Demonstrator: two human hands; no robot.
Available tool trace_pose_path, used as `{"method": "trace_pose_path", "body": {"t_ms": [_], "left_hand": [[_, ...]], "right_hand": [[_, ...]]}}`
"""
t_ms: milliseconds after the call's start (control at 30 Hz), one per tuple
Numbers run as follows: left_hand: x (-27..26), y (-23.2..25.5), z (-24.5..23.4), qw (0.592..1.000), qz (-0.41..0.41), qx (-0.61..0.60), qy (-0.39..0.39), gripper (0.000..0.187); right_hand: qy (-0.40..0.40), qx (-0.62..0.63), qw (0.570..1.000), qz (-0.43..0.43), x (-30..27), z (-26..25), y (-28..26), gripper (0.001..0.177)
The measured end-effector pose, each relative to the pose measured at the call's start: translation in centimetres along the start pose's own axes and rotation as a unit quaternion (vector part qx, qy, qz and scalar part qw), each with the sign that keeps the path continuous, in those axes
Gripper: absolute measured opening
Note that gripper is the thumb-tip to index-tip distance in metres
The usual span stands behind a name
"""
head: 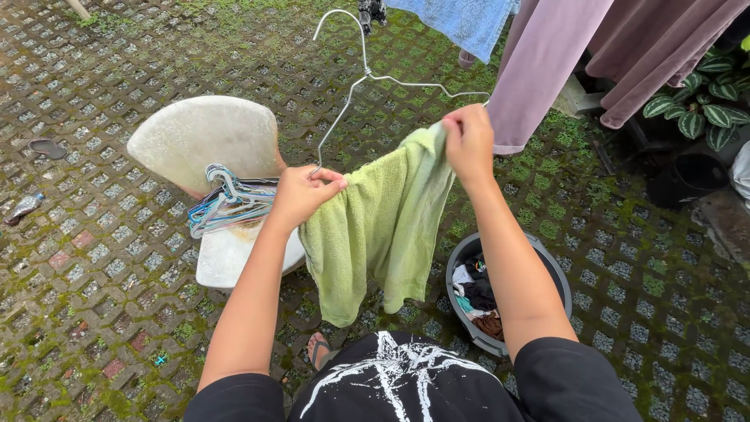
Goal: Hanging various clothes and towels onto hangers and placing them on a clothes drying rack in an outdoor area.
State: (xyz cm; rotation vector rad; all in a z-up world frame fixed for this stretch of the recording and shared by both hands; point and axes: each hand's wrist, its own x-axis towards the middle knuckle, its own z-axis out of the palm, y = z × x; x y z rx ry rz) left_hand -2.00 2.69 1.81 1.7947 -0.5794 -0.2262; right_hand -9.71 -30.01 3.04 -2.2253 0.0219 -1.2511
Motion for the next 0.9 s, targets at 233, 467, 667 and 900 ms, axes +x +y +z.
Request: {"method": "trace_pose_path", "body": {"t_ms": [233, 467, 667, 900], "left_hand": [[-1.1, 1.3, -3.0, 0.999, 0.015, -0.022, 0.018, 0.021], [-1.2, 2.0, -4.4, 1.000, 0.016, 0.001, 0.007, 0.021], [0.9, 4.4, -5.2, 0.998, 0.056, 0.019, -0.012, 0.019], [4.3, 8.9, -9.8, 0.985, 0.155, 0.080, -0.002, 0.019]], "right_hand": [[0.085, 0.133, 0.967, 0.202, 1.0, -2.1, 4.4, 0.005], [-0.062, 0.151, 0.947, 0.276, 3.5, -4.5, 10.1, 0.015], [-0.211, 0.160, 0.963, 0.043, 8.8, -7.6, 1.0, 0.034], [-0.318, 0.147, 0.934, -0.070, 12.1, -9.2, 0.0, 0.013]]}}
